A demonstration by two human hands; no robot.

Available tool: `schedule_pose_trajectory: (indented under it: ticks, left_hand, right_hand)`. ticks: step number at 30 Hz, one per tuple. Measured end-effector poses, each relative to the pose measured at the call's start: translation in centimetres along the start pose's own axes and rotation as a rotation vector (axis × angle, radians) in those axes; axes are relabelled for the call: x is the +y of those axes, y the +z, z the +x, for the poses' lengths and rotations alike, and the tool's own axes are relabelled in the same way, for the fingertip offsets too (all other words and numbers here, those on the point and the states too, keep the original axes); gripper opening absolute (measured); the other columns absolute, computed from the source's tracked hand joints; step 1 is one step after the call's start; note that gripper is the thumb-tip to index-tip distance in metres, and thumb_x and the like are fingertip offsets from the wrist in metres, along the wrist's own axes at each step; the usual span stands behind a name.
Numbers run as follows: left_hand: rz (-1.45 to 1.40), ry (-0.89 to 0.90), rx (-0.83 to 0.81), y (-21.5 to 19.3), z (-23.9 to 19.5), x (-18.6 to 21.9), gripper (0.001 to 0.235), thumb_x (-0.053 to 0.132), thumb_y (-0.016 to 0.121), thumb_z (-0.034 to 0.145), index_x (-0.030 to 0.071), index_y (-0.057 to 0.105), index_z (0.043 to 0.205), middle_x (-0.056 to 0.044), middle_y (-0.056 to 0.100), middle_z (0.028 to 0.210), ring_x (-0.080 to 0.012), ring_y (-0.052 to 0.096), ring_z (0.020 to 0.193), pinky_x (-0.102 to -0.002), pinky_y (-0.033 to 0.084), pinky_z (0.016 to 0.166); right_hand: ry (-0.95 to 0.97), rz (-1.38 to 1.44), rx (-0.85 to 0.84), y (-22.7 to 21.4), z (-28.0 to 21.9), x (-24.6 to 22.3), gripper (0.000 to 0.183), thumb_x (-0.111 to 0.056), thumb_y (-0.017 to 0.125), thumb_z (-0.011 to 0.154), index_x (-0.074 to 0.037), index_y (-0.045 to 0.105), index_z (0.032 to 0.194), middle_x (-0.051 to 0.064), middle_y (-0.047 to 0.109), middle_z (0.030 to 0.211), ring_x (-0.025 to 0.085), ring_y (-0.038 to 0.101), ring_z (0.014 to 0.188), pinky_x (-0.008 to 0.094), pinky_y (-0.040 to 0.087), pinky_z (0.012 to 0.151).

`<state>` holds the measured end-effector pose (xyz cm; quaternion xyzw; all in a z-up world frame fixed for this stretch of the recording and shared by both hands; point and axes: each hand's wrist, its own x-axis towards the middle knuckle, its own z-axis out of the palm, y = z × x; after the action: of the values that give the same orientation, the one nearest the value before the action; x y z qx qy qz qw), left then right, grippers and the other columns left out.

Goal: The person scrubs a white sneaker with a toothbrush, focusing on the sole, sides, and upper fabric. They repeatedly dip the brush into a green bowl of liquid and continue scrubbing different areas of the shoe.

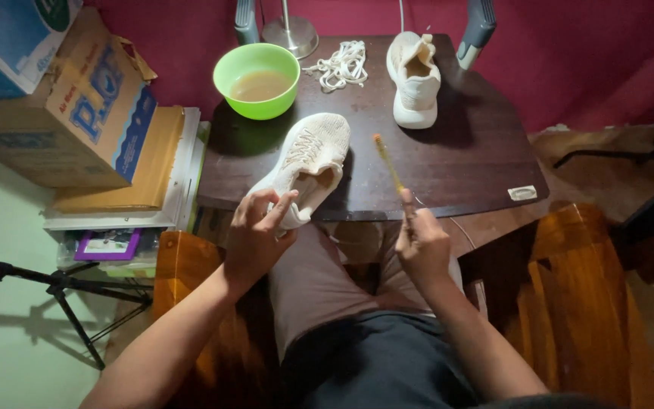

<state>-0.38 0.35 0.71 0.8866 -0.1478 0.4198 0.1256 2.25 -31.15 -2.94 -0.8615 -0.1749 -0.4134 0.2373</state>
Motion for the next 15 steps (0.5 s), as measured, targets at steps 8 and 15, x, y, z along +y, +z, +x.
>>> schedule_pose_trajectory:
  ticks: [8, 15]
  left_hand:
    - [-0.019, -0.002, -0.003, 0.2, -0.4, -0.6, 0.068, 0.024, 0.088, 0.06, 0.026, 0.074, 0.126, -0.003, 0.055, 0.109, -0.0289, 0.066, 0.095, -0.046, 0.059, 0.085]
    - [-0.017, -0.002, -0.013, -0.4, 0.1, -0.3, 0.066, 0.021, 0.089, 0.062, 0.024, 0.073, 0.126, -0.004, 0.054, 0.109, -0.0307, 0.066, 0.095, -0.047, 0.058, 0.086]
  right_hand:
    - [-0.092, 0.076, -0.058, 0.7, 1.6, 0.2, 0.029, -0.005, 0.058, 0.089, -0.016, 0.073, 0.112, 0.006, 0.053, 0.067, 0.029, 0.06, 0.06, 0.033, 0.051, 0.057]
    - [0.113, 0.248, -0.138, 1.2, 3.5, 0.7, 0.048, -0.001, 0.051, 0.099, -0.009, 0.061, 0.145, 0.016, 0.061, 0.073, 0.036, 0.065, 0.068, 0.044, 0.053, 0.062]
